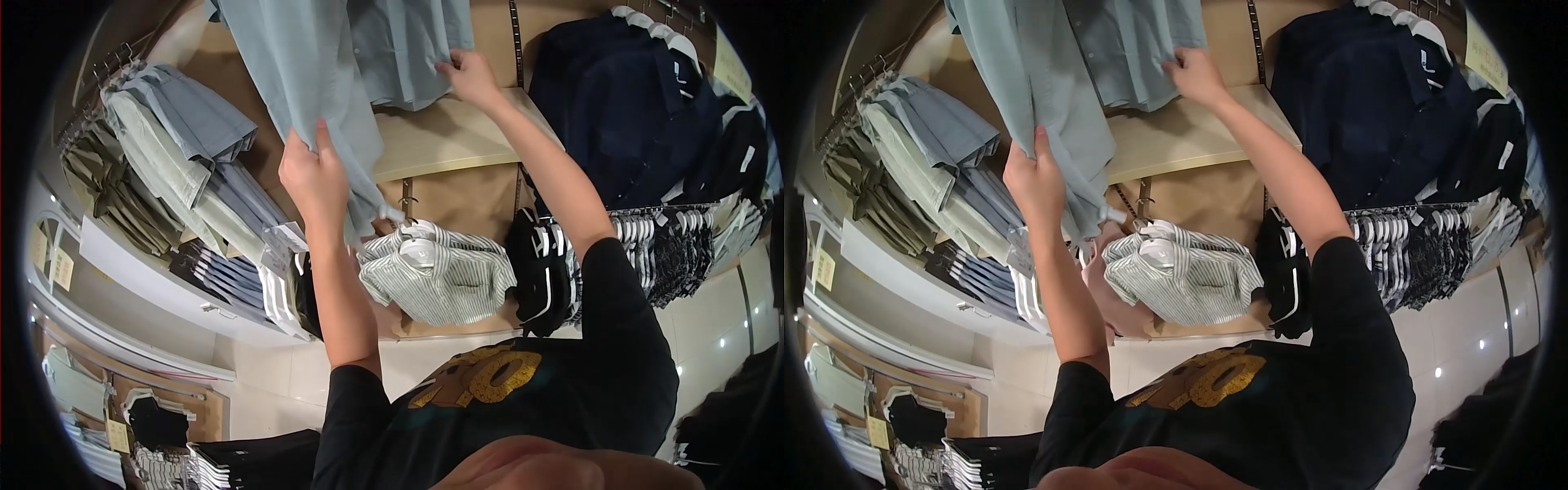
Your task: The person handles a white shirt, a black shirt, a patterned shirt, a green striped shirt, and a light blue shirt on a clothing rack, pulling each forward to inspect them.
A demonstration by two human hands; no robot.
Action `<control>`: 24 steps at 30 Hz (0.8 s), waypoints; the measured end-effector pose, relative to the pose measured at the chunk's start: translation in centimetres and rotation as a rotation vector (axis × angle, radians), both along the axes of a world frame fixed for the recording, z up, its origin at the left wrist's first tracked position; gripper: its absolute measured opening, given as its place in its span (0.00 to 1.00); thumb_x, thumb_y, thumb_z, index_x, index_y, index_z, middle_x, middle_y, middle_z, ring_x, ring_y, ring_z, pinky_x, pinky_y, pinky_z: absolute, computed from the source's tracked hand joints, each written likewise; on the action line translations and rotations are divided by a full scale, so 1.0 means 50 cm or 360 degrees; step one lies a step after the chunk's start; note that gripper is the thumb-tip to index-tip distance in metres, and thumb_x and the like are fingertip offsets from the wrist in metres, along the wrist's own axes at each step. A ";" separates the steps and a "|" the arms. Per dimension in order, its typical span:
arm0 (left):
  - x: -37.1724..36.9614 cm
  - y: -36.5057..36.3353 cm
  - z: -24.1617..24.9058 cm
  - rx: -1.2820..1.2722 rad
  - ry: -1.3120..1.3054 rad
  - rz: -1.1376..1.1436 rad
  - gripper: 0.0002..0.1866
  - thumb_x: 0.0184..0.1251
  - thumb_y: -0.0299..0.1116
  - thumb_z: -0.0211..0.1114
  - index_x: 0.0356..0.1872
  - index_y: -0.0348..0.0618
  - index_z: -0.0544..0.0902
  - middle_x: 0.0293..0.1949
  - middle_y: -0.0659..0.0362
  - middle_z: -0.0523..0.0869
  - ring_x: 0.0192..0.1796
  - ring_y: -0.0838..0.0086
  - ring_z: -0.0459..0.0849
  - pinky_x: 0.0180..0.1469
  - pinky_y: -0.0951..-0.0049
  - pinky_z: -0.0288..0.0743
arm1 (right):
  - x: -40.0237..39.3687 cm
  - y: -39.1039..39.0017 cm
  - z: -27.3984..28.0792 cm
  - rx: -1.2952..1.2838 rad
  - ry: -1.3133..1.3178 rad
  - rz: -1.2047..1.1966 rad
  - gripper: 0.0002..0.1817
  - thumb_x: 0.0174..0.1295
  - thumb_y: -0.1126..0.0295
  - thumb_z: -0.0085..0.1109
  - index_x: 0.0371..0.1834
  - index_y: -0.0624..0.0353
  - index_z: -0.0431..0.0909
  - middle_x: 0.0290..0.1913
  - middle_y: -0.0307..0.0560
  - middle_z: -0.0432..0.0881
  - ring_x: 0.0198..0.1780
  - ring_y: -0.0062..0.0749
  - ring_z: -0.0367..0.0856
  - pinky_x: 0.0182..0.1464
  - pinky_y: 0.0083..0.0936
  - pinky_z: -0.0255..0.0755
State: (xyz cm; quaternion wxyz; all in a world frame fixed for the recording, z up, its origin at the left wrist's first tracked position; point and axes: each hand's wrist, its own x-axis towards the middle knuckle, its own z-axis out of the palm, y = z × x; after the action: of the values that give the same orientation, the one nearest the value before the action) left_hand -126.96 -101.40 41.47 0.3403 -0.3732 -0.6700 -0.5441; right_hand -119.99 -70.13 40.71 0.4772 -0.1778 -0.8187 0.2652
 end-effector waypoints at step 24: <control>0.015 0.060 0.030 -0.0064 -0.0646 -0.1023 0.24 0.84 0.47 0.62 0.50 0.28 0.86 0.36 0.58 0.88 0.38 0.77 0.80 0.43 0.71 0.76 | 0.145 -0.327 -0.014 0.0097 0.0232 0.0744 0.27 0.66 0.54 0.75 0.59 0.65 0.84 0.39 0.43 0.90 0.40 0.29 0.88 0.45 0.28 0.81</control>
State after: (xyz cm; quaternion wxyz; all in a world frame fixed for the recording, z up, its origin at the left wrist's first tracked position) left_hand -126.20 -98.39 42.99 0.0054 -0.4555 -0.5832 -0.6726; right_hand -112.74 -86.46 39.98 0.4660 0.0507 -0.8086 0.3557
